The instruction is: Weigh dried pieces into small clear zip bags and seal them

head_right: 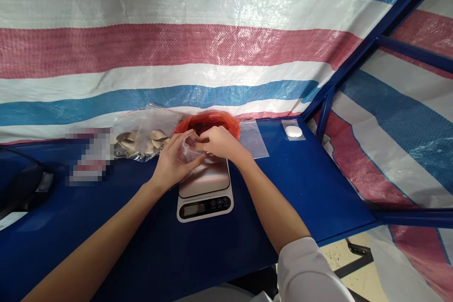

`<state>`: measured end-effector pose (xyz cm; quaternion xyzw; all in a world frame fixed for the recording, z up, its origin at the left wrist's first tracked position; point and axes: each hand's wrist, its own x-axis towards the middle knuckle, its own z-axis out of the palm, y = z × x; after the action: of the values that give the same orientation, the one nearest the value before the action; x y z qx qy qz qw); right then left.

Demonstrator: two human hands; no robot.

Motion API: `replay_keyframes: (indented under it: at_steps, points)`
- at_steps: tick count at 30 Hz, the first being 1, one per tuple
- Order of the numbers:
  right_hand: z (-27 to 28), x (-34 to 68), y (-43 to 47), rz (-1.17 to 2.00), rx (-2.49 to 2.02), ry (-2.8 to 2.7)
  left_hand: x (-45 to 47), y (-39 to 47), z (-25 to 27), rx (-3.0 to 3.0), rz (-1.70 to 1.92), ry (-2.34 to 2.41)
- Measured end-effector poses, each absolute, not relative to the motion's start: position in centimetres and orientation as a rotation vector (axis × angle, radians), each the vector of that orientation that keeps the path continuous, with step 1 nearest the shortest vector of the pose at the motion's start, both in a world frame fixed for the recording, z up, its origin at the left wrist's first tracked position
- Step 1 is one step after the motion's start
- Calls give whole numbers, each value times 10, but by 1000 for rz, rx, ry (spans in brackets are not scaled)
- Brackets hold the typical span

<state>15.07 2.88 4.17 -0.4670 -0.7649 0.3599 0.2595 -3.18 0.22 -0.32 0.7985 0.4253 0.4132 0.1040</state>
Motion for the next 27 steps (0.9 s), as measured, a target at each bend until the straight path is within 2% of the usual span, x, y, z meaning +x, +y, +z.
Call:
replay_keyframes:
  at_steps: [3,12,22,27]
  points:
    - [43,153,30,1044,-1234,-2042,-33,3,-2,2326,1194,1282]
    - [45,170,34,983,-1233,-2045,-40,7,7,2242,1164,1305]
    - [21,162,58,435,-1525,-2289,-68,18,26,2214,1056,1378]
    - [23,139,64,405,-1472,-2342,-74,20,32,2179,1110,1307]
